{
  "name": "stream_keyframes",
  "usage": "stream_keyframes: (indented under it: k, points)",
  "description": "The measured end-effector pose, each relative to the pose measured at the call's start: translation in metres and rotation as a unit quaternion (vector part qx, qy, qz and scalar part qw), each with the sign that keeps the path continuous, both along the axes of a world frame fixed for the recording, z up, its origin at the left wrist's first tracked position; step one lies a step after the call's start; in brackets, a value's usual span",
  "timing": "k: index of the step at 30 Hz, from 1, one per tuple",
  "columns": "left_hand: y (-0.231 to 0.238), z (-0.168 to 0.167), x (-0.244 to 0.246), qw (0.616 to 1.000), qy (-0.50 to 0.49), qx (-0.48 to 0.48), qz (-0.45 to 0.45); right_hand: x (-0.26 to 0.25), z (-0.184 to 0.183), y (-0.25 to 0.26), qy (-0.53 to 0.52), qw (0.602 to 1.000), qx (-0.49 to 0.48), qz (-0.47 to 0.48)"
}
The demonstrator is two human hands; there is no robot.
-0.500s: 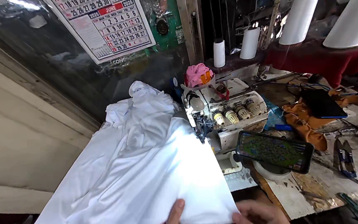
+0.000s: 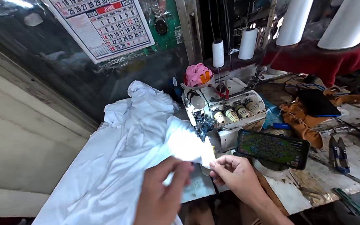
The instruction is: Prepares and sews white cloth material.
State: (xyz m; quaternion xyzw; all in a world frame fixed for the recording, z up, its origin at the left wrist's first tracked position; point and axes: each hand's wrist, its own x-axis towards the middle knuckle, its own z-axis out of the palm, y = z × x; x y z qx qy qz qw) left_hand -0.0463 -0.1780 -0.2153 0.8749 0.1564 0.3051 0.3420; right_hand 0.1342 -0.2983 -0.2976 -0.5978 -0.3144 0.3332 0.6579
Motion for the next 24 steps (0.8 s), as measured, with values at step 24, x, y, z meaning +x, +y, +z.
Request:
stream_keyframes:
  k: [24]
  points:
    - [-0.031,-0.050,0.033,0.970,0.115,0.148,0.153,0.002,0.019,-0.010,-0.192,0.969,0.029,0.156]
